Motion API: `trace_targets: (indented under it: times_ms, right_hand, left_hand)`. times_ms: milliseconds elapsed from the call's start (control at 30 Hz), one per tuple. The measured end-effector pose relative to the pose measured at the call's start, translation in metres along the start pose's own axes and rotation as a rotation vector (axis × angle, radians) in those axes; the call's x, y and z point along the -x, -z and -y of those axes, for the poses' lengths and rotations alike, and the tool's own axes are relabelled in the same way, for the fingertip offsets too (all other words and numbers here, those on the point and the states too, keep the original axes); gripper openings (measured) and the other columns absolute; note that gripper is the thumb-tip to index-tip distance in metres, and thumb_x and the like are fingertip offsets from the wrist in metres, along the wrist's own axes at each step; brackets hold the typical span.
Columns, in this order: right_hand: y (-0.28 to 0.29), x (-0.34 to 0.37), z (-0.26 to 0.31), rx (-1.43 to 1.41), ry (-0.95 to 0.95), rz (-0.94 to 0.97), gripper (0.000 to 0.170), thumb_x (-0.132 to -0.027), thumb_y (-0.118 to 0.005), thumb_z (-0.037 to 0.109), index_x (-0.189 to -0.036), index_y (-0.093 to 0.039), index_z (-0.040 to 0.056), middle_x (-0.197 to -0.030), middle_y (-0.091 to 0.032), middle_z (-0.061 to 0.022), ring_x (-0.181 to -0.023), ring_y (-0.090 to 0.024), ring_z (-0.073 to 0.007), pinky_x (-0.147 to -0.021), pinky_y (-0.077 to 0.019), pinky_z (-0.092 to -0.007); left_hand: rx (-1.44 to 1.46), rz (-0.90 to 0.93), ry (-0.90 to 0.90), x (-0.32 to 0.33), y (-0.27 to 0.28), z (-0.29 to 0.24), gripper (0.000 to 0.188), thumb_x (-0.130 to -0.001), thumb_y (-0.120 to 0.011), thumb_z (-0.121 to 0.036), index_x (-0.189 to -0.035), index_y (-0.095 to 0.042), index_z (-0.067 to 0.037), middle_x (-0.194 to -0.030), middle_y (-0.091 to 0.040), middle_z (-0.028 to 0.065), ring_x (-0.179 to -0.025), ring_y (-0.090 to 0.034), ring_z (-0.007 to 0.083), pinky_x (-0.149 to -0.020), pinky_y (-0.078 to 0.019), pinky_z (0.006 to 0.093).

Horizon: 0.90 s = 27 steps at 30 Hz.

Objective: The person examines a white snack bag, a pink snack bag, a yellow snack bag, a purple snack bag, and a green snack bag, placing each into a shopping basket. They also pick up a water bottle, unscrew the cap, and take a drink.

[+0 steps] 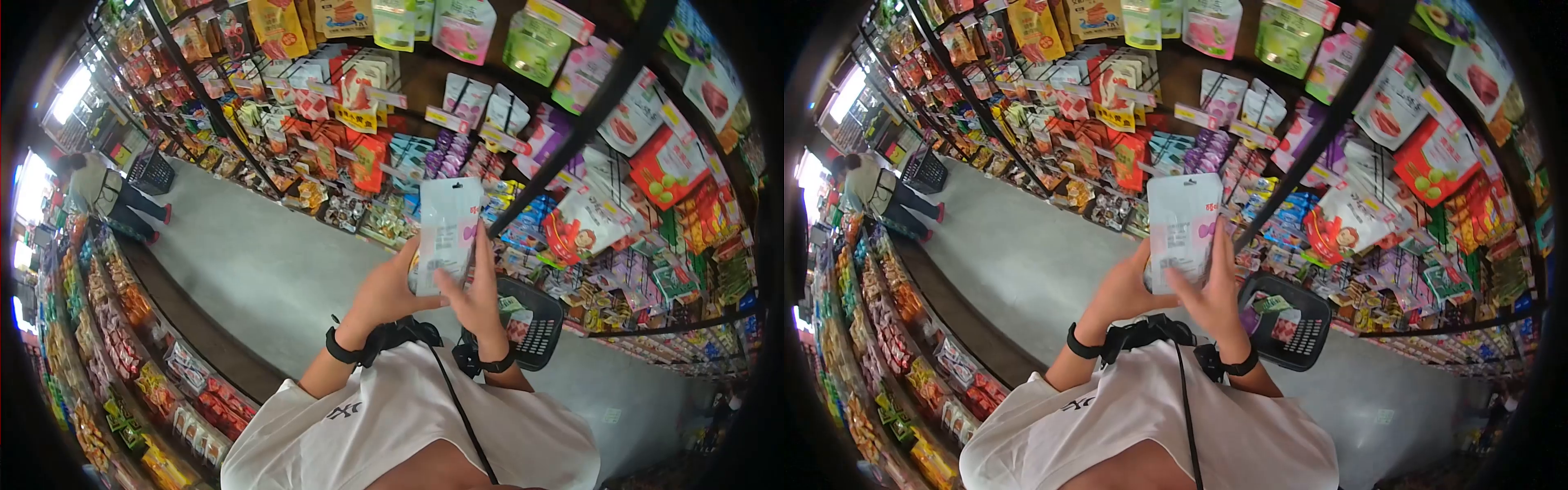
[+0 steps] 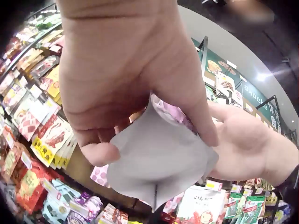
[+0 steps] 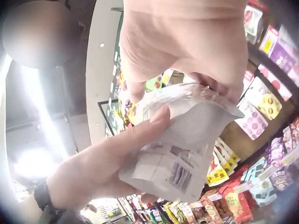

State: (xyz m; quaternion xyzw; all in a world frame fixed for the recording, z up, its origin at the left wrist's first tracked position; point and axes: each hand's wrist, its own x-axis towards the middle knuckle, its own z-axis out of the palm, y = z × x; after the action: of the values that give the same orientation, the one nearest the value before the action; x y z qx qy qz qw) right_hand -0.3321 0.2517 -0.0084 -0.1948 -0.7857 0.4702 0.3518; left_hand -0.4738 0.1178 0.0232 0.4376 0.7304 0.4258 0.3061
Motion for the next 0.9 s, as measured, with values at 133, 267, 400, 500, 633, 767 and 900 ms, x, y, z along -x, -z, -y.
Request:
trace_targets:
  times_ms: [133,267,400,500,633,767,900]
  right_hand:
    - [-0.045,-0.037,0.000,-0.107,-0.122,0.100,0.119,-0.080,-0.087,0.036,-0.163,-0.016,-0.0085,-0.157,-0.042,-0.0267,-0.145,-0.045,-0.0352,-0.118,-0.0371,-0.0435]
    - [-0.057,-0.059,-0.045,-0.247,-0.250,0.130,0.090,-0.090,-0.077,0.027,-0.159,-0.031,-0.0060,-0.149,-0.052,-0.0209,-0.138,-0.052,-0.0287,-0.113,-0.0419,-0.0402]
    - [-0.028,-0.106,-0.077,-0.368,-0.534,0.152,0.038,-0.103,-0.064,0.021,-0.133,-0.065,-0.0021,-0.122,-0.072,-0.0078,-0.104,-0.065,-0.0149,-0.092,-0.0527,-0.0321]
    - [-0.017,-0.135,-0.140,-0.248,-0.567,0.248,0.037,-0.103,-0.066,0.025,-0.129,-0.068,-0.0025,-0.116,-0.074,-0.0074,-0.102,-0.067,-0.0143,-0.091,-0.0530,-0.0324]
    - [-0.011,-0.172,-0.168,-0.087,-0.573,0.173,0.039,-0.102,-0.070,0.030,-0.124,-0.072,-0.0024,-0.113,-0.077,-0.0105,-0.100,-0.069,-0.0147,-0.090,-0.0535,-0.0326]
    - [-0.014,-0.188,-0.211,-0.103,-0.512,0.090,0.036,-0.100,-0.072,0.030,-0.117,-0.075,-0.0017,-0.105,-0.079,-0.0109,-0.094,-0.070,-0.0146,-0.086,-0.0548,-0.0333]
    - [-0.024,-0.209,-0.206,-0.165,-0.502,-0.034,0.033,-0.099,-0.074,0.026,-0.116,-0.076,-0.0016,-0.104,-0.079,-0.0115,-0.093,-0.070,-0.0130,-0.085,-0.0548,-0.0318]
  left_hand:
    - [-0.146,-0.004,-0.152,-0.023,0.030,0.031,0.124,-0.064,-0.097,-0.040,-0.162,-0.028,-0.007,-0.143,-0.059,0.0268,-0.122,-0.062,0.0477,-0.096,-0.0545,0.0485]
    - [-0.018,0.058,-0.126,-0.060,0.052,0.058,0.126,-0.065,-0.098,-0.042,-0.162,-0.027,-0.005,-0.144,-0.057,0.0279,-0.126,-0.061,0.0462,-0.100,-0.0528,0.0475]
    - [-0.024,0.036,-0.030,-0.108,0.074,0.103,0.118,-0.070,-0.098,-0.041,-0.160,-0.030,-0.004,-0.135,-0.064,0.0271,-0.124,-0.064,0.0415,-0.100,-0.0520,0.0455]
    - [-0.092,0.107,0.132,-0.133,0.094,0.107,0.113,-0.073,-0.096,-0.042,-0.158,-0.033,-0.003,-0.130,-0.067,0.0269,-0.121,-0.067,0.0406,-0.099,-0.0524,0.0450]
    - [-0.077,0.120,0.157,-0.180,0.118,0.108,0.109,-0.075,-0.094,-0.043,-0.158,-0.036,-0.004,-0.127,-0.068,0.0275,-0.121,-0.065,0.0450,-0.101,-0.0514,0.0456]
    - [-0.106,0.136,0.230,-0.215,0.125,0.108,0.108,-0.075,-0.094,-0.042,-0.156,-0.037,0.000,-0.128,-0.068,0.0276,-0.121,-0.065,0.0444,-0.101,-0.0516,0.0444]
    - [-0.111,0.127,0.149,-0.243,0.125,0.121,0.107,-0.074,-0.095,-0.040,-0.157,-0.038,-0.001,-0.124,-0.071,0.0252,-0.116,-0.069,0.0399,-0.098,-0.0530,0.0436]
